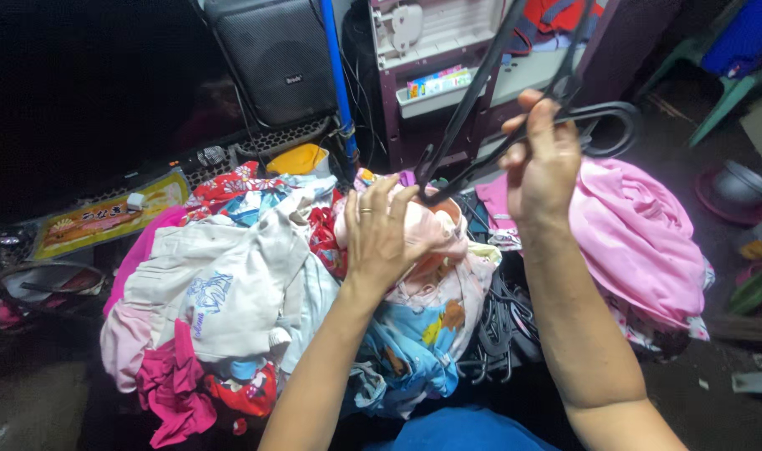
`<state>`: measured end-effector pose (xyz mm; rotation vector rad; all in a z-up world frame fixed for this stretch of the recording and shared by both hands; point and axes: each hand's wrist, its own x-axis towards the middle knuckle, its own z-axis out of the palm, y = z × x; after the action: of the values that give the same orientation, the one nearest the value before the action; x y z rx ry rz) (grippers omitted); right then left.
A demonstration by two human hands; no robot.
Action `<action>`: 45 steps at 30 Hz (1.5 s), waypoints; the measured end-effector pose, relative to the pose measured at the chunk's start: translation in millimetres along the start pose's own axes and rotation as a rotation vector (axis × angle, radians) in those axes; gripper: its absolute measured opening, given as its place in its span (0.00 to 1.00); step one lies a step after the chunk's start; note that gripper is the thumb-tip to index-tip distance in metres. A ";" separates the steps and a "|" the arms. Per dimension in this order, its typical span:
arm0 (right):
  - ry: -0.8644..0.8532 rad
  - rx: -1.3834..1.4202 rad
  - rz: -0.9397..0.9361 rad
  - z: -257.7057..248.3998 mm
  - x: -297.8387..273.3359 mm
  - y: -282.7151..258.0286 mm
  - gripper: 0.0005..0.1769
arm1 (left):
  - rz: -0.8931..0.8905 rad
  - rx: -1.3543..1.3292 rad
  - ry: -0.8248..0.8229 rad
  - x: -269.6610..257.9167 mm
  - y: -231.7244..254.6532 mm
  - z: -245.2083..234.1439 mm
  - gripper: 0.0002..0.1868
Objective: The person sorts through a pile of clothes and places various items onto plastic hangers by hand.
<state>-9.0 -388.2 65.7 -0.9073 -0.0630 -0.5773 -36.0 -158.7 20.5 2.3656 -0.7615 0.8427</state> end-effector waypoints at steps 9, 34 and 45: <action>-0.096 -1.155 -0.137 -77.2 14.9 -9.3 0.15 | -0.309 -0.170 -0.149 -13.0 -70.8 73.8 0.15; -0.054 -1.525 0.379 -137.6 -37.4 40.2 0.24 | -0.598 -0.044 -0.450 0.7 -31.6 8.3 0.34; -0.987 -1.395 -0.005 -10.3 -69.4 37.8 0.28 | -0.446 -0.981 -0.115 42.8 -29.5 -91.2 0.14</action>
<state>-50.9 -347.1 11.8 -2.4934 -0.6036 -0.0338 -25.3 -95.3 103.5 1.5821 -0.4813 0.0740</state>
